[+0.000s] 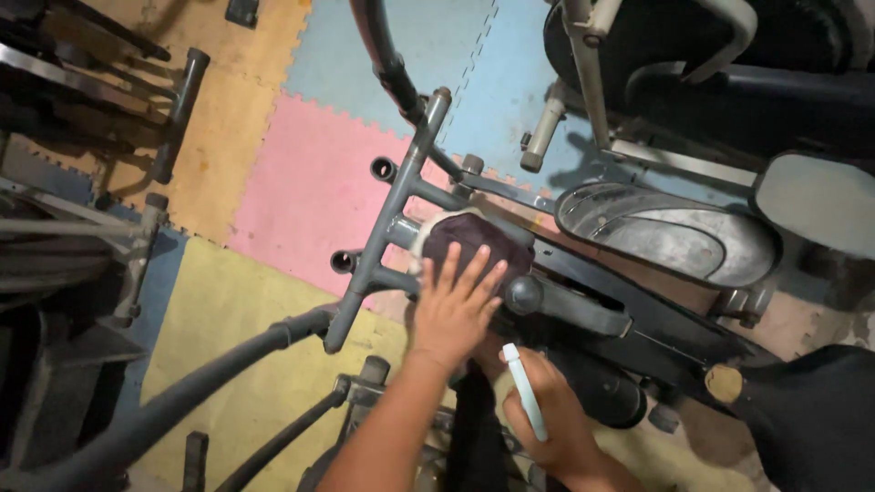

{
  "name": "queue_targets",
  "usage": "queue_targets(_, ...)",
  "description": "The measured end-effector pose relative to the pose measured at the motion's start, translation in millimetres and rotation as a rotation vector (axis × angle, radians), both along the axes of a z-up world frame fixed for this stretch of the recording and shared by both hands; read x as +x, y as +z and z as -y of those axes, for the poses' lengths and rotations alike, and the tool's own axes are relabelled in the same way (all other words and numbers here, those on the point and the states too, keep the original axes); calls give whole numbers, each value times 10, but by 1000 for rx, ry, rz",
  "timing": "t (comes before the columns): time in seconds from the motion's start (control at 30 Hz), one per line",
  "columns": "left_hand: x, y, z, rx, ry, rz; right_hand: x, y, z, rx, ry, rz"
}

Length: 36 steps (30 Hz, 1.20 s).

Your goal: Cleaning gym equipment using a spray bottle and a cloth.

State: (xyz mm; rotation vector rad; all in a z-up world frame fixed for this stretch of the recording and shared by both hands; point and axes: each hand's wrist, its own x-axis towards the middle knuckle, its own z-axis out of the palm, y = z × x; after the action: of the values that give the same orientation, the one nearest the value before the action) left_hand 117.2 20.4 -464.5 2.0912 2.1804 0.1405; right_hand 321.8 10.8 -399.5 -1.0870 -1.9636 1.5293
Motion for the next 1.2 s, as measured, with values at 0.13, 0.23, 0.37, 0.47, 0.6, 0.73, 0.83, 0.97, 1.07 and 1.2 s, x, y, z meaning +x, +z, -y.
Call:
queue_targets(0.13, -455, 49, -255, 20, 28, -146, -23, -26, -18, -13, -8, 25)
queue_targets(0.23, -423, 149, -407, 85, 216, -32, -55, 25, -35, 24, -41, 17)
queue_targets(0.37, -279, 176, -446, 114, 267, 53, 21, -59, 141, -19, -70, 119)
queue_targets(0.47, -185, 162, -383, 82, 216, 59, 136, -90, 364, 44, -137, 110)
queue_targets(0.6, -96, -70, -221, 62, 122, 16, 243, -63, 531, -18, -196, 77)
queue_targets(0.73, 102, -100, 32, 45, -30, 83, 303, -16, 513, -99, -215, 75)
queue_targets(0.83, 64, -193, 72, -79, -14, 65, 463, -207, 558, 8, -149, 89)
queue_targets(0.97, 215, 54, 224, 25, 99, 129, 769, -8, 453, -39, -119, 84)
queue_targets(1.07, 484, 305, 594, 175, 328, 392, 1055, 61, 395, -69, -165, 30)
queue_targets(1.2, 988, 464, 978, 82, 133, 393, 1397, -30, 290, -105, -143, 104)
